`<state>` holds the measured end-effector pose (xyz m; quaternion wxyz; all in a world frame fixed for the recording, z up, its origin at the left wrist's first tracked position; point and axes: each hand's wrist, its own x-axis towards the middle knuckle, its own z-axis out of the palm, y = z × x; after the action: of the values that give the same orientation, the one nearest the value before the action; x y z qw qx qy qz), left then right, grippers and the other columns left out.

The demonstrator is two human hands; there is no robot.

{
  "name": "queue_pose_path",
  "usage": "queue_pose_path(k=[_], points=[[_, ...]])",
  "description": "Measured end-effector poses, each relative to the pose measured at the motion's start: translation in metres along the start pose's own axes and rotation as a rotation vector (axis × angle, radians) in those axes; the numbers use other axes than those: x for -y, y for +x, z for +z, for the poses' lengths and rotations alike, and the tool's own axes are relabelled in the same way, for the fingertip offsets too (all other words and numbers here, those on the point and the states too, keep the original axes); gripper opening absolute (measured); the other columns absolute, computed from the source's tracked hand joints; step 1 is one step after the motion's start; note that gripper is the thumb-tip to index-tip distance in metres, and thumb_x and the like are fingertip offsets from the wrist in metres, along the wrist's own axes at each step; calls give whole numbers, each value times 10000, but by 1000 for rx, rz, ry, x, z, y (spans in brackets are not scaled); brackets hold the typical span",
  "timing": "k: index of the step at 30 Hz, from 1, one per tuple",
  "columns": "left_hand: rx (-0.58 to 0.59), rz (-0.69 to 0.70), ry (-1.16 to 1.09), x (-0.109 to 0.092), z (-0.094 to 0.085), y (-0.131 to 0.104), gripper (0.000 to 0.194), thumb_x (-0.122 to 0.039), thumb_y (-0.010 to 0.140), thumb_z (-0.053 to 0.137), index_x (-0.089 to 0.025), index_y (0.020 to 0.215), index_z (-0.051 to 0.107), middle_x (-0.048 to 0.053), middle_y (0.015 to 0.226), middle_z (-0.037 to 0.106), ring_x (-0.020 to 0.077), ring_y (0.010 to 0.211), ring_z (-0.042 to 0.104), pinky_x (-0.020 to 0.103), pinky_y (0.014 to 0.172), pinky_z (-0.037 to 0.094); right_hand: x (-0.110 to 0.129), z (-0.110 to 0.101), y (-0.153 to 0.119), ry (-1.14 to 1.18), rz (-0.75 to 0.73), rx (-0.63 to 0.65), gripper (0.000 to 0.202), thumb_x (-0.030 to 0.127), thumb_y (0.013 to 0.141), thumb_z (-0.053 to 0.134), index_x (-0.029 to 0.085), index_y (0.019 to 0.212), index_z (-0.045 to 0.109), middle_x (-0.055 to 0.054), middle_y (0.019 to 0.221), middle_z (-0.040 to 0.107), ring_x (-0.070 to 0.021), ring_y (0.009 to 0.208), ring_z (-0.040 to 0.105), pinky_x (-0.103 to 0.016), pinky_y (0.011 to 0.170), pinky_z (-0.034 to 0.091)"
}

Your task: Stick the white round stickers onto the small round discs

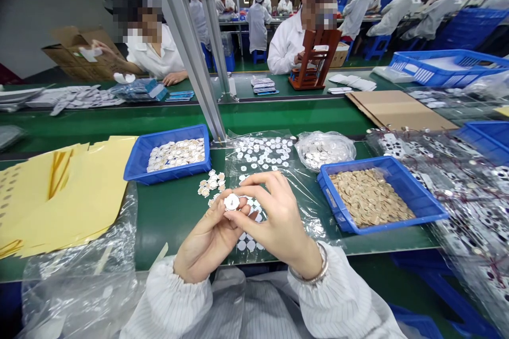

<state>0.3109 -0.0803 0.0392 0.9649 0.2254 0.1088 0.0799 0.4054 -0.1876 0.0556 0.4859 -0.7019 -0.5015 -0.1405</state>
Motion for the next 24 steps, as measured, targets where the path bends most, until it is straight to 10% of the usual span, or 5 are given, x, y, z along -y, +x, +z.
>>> queue_pose_path(k=[24], points=[[-247,142,428,-4,6,6,237,-211,738,740,-183,884,555,7,678,737,206,777,728,305,748,537,-5,4,-4,-201,-58,47,73,216,816,669,191,884,665,-33,871,683,-185,837,585,-353,759,428]])
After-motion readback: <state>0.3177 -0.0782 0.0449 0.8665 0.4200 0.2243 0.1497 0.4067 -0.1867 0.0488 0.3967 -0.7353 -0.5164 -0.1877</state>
